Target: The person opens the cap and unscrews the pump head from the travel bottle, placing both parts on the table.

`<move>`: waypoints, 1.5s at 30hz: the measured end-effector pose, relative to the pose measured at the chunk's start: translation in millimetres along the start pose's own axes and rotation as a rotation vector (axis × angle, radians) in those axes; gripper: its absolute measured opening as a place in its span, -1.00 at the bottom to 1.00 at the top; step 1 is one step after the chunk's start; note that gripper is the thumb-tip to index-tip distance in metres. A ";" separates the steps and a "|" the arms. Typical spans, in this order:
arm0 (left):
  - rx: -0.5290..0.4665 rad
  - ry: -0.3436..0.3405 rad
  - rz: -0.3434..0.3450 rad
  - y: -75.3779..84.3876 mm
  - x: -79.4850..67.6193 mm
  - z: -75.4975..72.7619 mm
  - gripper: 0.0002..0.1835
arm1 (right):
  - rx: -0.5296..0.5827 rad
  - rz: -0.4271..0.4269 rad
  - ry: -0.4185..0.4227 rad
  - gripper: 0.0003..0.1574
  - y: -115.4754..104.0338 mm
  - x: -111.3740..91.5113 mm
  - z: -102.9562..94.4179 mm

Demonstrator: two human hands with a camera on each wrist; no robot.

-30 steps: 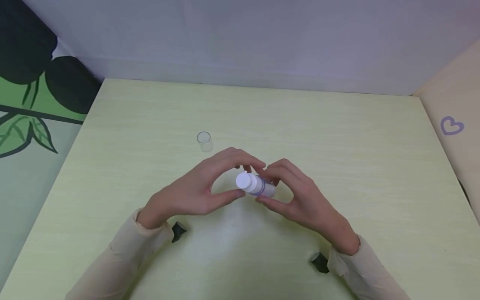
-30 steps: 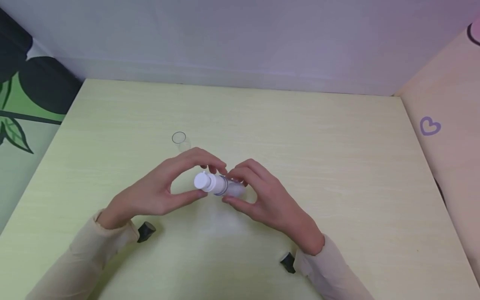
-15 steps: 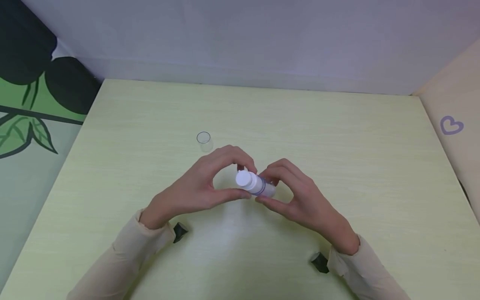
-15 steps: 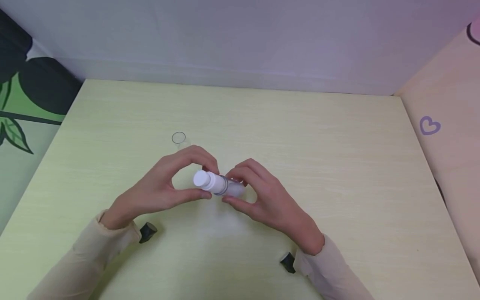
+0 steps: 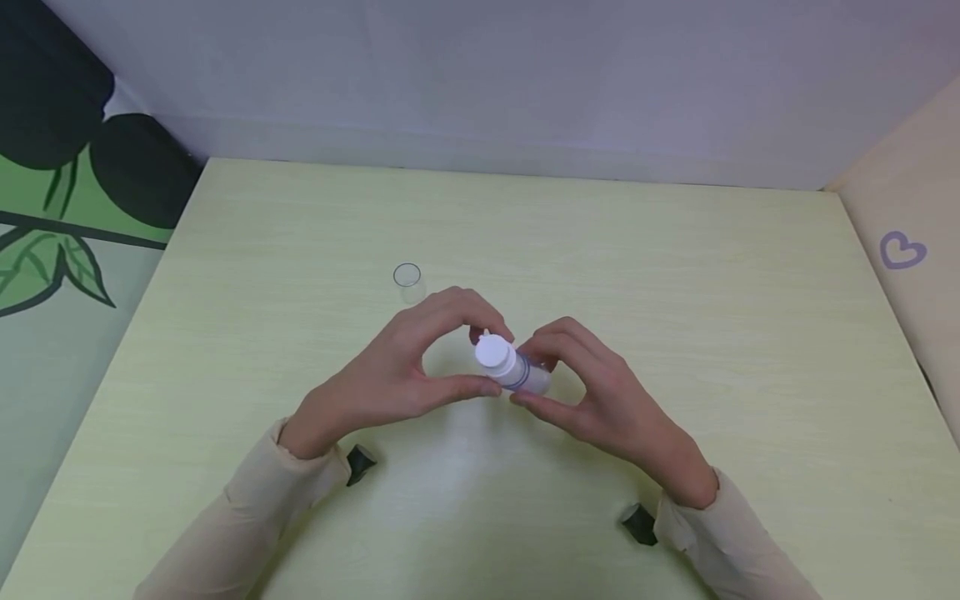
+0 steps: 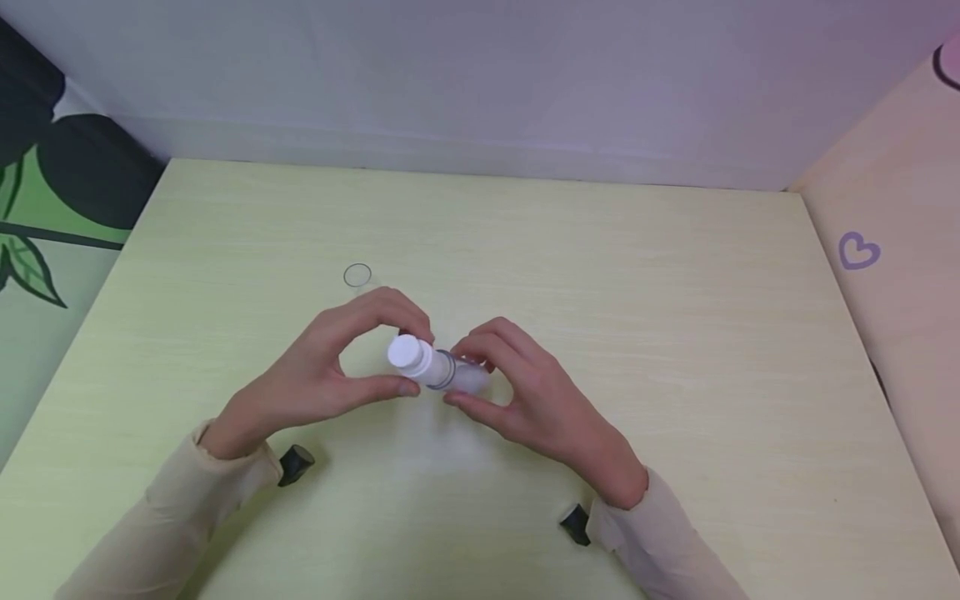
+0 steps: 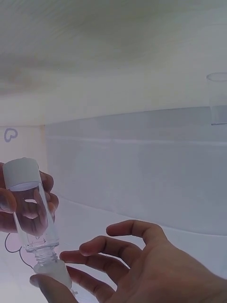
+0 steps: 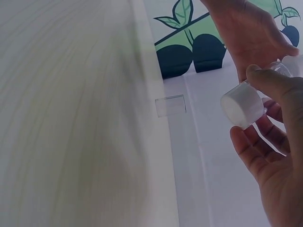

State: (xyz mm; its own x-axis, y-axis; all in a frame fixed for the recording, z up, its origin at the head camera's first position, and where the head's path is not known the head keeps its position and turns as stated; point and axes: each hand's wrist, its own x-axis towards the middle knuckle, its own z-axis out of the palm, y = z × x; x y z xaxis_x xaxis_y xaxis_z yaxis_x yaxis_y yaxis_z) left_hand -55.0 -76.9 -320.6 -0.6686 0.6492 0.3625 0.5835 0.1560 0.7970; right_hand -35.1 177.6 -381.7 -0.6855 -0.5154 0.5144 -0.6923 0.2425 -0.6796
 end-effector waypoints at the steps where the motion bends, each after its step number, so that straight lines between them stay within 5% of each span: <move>1: 0.001 0.005 0.006 -0.1 0.0 0.0 -0.56 | -0.001 0.001 0.000 -0.46 0.2 0.0 0.0; 12: 0.032 0.031 0.006 3.3 -1.6 -1.4 -0.59 | -0.010 0.024 -0.007 -0.45 3.0 -0.1 0.2; 30: 0.283 0.068 0.018 -8.3 4.4 -5.8 -0.60 | -0.036 0.124 0.002 -0.34 4.7 -16.7 -9.2; 45: 0.702 0.065 -0.046 -22.4 12.6 3.7 -0.69 | -0.037 0.112 0.019 -0.35 7.8 -26.3 -15.2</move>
State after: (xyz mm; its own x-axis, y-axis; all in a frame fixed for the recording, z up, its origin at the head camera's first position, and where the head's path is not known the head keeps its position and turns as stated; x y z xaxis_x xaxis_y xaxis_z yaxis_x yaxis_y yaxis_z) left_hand -74.8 -69.4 -335.7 -0.7133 0.5881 0.3813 0.6986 0.6398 0.3201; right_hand -25.9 205.5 -392.6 -0.7628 -0.4678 0.4464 -0.6189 0.3281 -0.7137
